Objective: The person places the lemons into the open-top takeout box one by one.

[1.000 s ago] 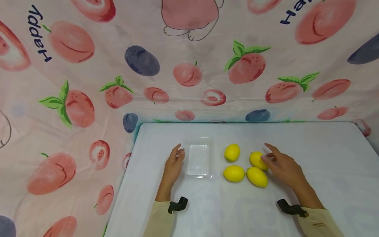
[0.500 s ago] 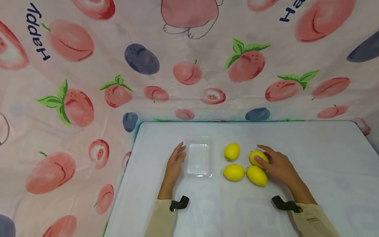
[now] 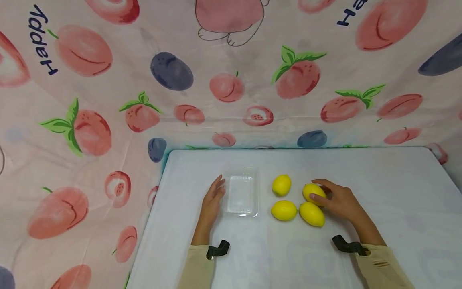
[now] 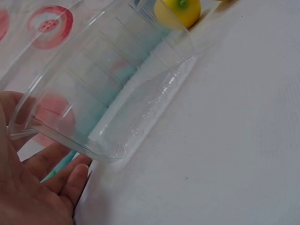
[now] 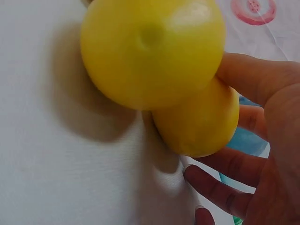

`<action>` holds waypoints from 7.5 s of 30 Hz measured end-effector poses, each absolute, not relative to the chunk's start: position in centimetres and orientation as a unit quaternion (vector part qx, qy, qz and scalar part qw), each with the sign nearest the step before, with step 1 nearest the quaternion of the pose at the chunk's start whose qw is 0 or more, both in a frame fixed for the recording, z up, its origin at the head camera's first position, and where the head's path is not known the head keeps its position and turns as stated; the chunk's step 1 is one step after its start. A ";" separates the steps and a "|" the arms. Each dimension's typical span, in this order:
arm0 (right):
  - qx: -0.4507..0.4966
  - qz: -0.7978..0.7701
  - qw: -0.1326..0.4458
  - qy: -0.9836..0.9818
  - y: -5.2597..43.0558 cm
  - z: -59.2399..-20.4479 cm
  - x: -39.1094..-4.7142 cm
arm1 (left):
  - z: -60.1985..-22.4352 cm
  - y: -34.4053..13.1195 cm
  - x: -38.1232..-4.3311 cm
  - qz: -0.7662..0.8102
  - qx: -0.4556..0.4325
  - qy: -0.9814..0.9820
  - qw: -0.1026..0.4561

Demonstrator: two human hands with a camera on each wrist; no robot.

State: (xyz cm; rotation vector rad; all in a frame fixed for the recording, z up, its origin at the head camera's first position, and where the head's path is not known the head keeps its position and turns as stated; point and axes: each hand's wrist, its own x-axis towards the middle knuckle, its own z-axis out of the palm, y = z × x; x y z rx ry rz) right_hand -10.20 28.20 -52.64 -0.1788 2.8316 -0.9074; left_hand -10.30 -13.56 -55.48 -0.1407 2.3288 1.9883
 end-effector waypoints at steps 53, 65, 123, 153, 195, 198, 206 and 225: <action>-0.030 -0.314 -0.032 0.948 26.5 -49.1 -9.9 | -55.7 -12.3 -10.2 0.610 -0.040 0.790 0.051; -0.069 -0.354 -0.055 0.931 23.0 -48.1 -11.2 | -55.9 -12.4 -10.4 0.608 -0.031 0.792 0.045; -0.099 -0.399 -0.048 0.910 9.6 -47.8 -15.0 | -56.1 -12.5 -10.5 0.591 -0.023 0.805 0.045; -0.066 -0.301 -0.075 0.948 4.2 -50.5 -15.6 | -55.9 -12.6 -10.4 0.586 -0.013 0.809 0.043; -0.049 -0.209 -0.098 0.972 3.9 -52.6 -15.8 | -55.8 -12.0 -10.8 0.585 -0.025 0.810 0.038; -0.052 -0.215 -0.100 0.970 3.9 -52.7 -15.8 | -55.9 -12.0 -10.8 0.583 -0.022 0.812 0.033; -0.051 -0.221 -0.105 0.968 3.9 -52.8 -15.7 | -56.0 -12.1 -10.8 0.588 -0.023 0.807 0.036; -0.039 -0.231 -0.114 0.965 4.0 -52.5 -15.5 | -56.3 -12.1 -10.8 0.591 -0.018 0.806 0.038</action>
